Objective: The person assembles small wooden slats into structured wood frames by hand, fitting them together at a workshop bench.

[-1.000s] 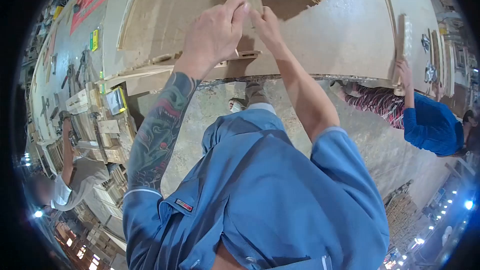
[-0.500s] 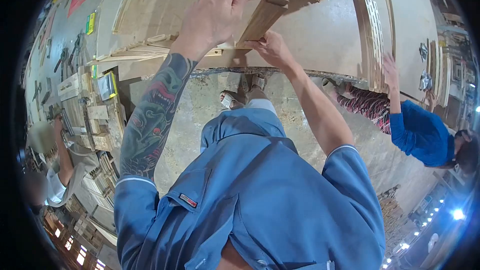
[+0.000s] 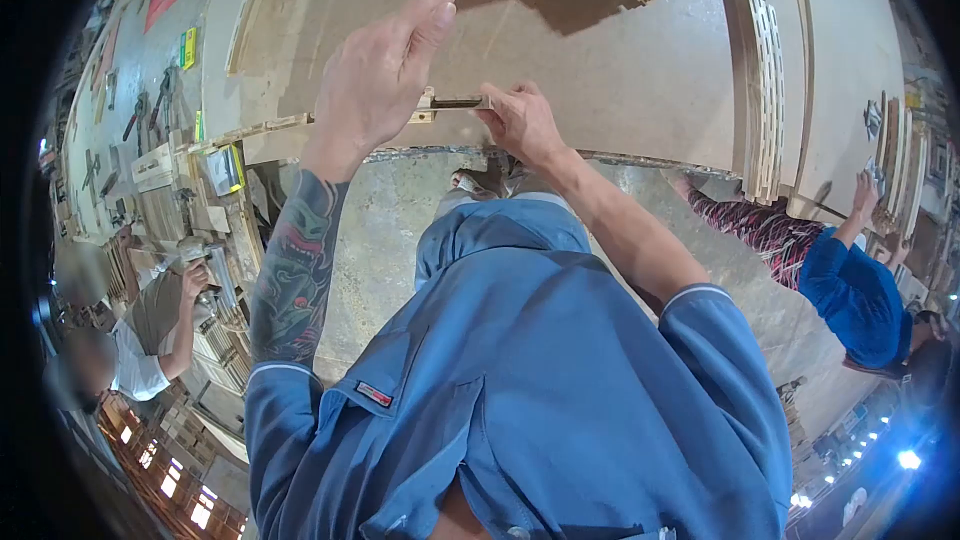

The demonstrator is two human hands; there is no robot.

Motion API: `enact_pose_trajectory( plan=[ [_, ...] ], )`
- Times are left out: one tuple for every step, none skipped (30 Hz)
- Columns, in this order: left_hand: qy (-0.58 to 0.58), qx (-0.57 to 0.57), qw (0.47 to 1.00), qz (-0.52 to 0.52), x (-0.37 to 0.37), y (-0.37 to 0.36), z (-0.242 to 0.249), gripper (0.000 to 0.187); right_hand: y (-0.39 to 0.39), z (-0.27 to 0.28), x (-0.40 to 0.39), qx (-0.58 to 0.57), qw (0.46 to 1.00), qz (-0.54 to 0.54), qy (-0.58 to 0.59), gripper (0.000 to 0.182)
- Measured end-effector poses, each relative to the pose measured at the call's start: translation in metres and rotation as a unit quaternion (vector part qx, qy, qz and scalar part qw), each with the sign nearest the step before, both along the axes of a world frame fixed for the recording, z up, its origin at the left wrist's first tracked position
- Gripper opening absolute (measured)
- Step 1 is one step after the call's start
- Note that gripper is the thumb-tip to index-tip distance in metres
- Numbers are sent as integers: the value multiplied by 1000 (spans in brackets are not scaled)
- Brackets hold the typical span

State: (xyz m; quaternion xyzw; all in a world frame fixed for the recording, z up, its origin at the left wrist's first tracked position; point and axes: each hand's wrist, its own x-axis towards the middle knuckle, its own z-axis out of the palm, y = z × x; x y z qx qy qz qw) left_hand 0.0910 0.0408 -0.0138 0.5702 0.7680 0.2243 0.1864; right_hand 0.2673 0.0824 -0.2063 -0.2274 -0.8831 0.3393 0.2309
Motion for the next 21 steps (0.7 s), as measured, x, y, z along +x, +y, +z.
enact_pose_trajectory(
  plan=[
    [-1,-2,1000,-6,0,0,3,49,1,-2,1,3,1000,0,4,13],
    [5,3,1000,-3,0,-3,6,49,2,-4,3,-4,1000,5,-7,13],
    [-6,142,990,2,-1,-12,9,42,2,-7,4,-14,1000,12,-18,15],
    [-11,282,959,6,-5,-21,12,36,5,-14,1,-8,1000,20,-9,15],
    [8,330,938,102,-14,-43,11,37,5,-21,1,24,1000,-12,-9,21],
    [27,372,907,196,-20,-70,12,39,2,-24,0,51,998,-44,-10,28],
    [-26,378,863,334,-18,-88,19,46,4,-22,0,50,998,-34,1,28],
    [-80,381,796,463,-18,-105,25,53,9,-21,0,36,997,1,-64,34],
    [-263,357,759,477,-30,-134,22,60,9,-16,-3,21,990,34,-132,40],
    [-439,325,692,472,-43,-162,13,66,11,-4,-13,27,991,42,-126,40],
    [-434,337,688,473,-46,-179,4,66,16,13,-26,50,992,38,-107,40],
    [-596,318,620,400,-49,-196,-3,68,19,22,-39,68,993,33,-92,40],
    [-735,292,530,307,-55,-201,-4,71,30,23,-59,75,992,40,-89,40],
    [-715,260,521,386,-59,-199,-3,68,45,22,-84,107,991,47,-65,41],
    [-689,225,510,464,-59,-191,0,66,57,18,-109,135,989,52,-38,42],
    [-718,199,473,470,-62,-194,-19,63,70,12,-133,156,985,46,-65,46],
    [-747,169,437,472,-66,-198,-50,61,77,8,-152,165,983,48,-63,46],
    [-752,149,411,494,-70,-193,-76,59,83,5,-172,144,987,-16,-74,48],
    [-755,126,386,515,-74,-185,-100,58,89,0,-189,121,986,-80,-84,50],
    [-775,144,349,507,-79,-175,-117,57,92,-5,-194,81,984,-114,-113,52],
    [-794,162,311,497,-87,-163,-133,56,92,-16,-195,44,981,-146,-119,52]
  ],
)
